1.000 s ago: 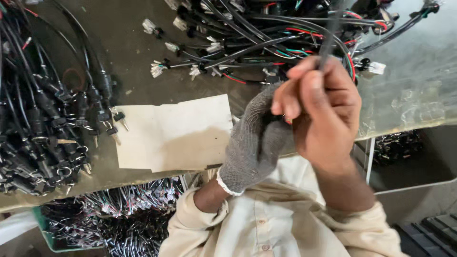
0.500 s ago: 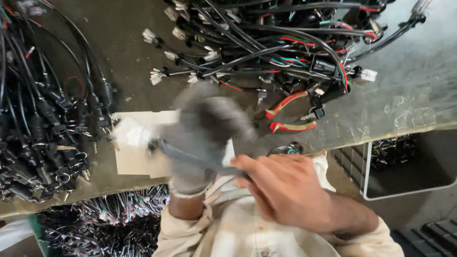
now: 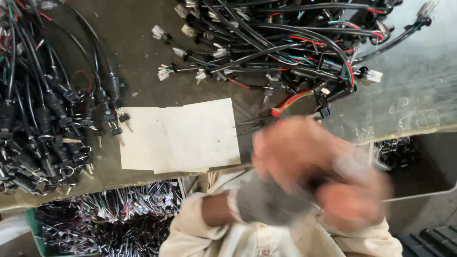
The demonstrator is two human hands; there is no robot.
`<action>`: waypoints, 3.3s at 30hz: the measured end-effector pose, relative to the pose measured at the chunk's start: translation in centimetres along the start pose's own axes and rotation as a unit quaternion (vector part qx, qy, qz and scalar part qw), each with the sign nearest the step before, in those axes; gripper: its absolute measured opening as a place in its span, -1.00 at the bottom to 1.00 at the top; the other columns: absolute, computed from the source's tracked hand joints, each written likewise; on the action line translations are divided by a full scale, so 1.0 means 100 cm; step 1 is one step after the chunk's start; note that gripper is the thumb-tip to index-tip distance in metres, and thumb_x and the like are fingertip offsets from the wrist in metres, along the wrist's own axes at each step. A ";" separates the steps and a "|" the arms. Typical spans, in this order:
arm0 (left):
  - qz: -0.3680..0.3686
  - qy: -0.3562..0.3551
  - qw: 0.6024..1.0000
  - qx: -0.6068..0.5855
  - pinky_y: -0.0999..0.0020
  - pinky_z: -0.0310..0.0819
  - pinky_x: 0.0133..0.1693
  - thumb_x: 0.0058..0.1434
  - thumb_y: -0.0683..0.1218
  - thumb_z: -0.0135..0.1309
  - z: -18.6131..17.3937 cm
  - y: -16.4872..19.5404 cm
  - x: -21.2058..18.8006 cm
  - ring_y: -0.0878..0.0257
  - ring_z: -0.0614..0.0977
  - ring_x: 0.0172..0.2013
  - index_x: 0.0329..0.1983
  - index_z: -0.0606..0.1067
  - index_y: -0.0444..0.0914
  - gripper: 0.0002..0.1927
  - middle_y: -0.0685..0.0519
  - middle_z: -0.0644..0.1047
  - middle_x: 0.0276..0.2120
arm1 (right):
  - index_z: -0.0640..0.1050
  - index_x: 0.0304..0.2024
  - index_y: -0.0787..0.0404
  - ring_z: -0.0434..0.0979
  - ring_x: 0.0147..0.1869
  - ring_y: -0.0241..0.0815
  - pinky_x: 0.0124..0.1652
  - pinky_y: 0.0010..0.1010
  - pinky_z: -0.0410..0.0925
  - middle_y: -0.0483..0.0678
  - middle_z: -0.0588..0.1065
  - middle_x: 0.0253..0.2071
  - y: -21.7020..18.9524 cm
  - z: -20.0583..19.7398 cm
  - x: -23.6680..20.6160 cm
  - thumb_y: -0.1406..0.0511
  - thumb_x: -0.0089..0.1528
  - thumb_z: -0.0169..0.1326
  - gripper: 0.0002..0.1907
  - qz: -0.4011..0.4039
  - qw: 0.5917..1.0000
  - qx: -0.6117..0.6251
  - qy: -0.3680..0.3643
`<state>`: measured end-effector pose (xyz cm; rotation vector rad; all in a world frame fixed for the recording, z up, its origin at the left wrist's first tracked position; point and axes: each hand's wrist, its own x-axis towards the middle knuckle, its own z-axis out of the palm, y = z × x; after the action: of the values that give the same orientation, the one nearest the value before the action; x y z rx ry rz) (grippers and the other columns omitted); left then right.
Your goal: The person sits at a workbench covered with black cable assemblies and uses red-handled pliers to strip the outer insulation from the ends of black cables. They pull the stripped insulation off, expose the inner colored wires, and set the processed cable aside while taking new cables one at a time.
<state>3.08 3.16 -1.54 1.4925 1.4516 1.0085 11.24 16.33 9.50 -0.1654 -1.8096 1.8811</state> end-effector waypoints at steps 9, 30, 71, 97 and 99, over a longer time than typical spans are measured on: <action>0.079 0.028 0.983 -0.164 0.28 0.55 -0.21 0.49 -0.02 0.07 -0.004 0.021 0.006 0.06 0.67 -0.28 -0.04 0.53 -0.19 -0.85 0.02 0.61 -0.28 | 0.33 0.18 0.25 0.42 0.16 -0.11 0.10 -0.27 0.32 -0.02 0.41 0.11 0.023 -0.070 -0.056 0.15 0.27 0.05 -0.50 -0.019 0.972 0.233 0.004; 0.043 0.323 0.922 -0.209 0.34 0.50 0.18 0.36 -0.21 0.22 -0.028 -0.028 -0.005 0.28 0.57 0.12 0.06 0.51 -0.29 -0.76 0.04 0.59 -0.04 | 0.32 0.21 0.31 0.43 0.04 -0.06 0.09 -0.27 0.30 0.14 0.43 -0.03 0.133 -0.028 -0.059 0.35 0.17 0.21 -0.41 0.112 0.976 -0.187 0.023; 0.150 0.060 0.980 -0.117 0.16 0.34 0.33 0.29 -0.02 0.20 -0.080 -0.019 0.002 0.12 0.56 0.21 0.19 0.53 -0.17 -0.60 0.06 0.58 0.16 | 0.53 0.15 0.30 0.55 0.09 -0.14 0.14 -0.32 0.41 0.06 0.56 0.05 0.127 -0.032 -0.040 0.17 0.34 -0.06 -0.56 0.073 0.972 0.055 -0.215; 0.032 0.223 0.954 -0.197 0.43 0.46 0.00 0.56 -0.12 0.02 -0.059 -0.037 -0.012 0.39 0.51 -0.07 0.22 0.42 -0.29 -0.76 0.08 0.50 -0.03 | 0.60 0.05 0.06 0.35 0.28 -0.03 0.17 -0.05 0.14 -0.07 0.44 0.19 0.129 -0.044 -0.052 -0.06 0.17 0.29 -0.47 -0.012 0.702 -0.709 -0.066; 0.019 0.214 0.955 -0.204 0.42 0.47 -0.08 0.50 -0.17 0.04 -0.060 -0.035 -0.009 0.38 0.52 -0.14 0.17 0.43 -0.29 -0.78 0.05 0.52 -0.04 | 0.57 0.01 0.13 0.36 0.21 0.02 0.14 -0.04 0.17 0.01 0.42 0.10 0.135 -0.045 -0.054 -0.13 0.14 0.29 -0.39 0.037 0.751 -0.659 -0.012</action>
<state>-3.82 2.47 -2.69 1.0434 1.3895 1.6181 14.06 18.29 -5.31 -0.6821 -2.8051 0.2668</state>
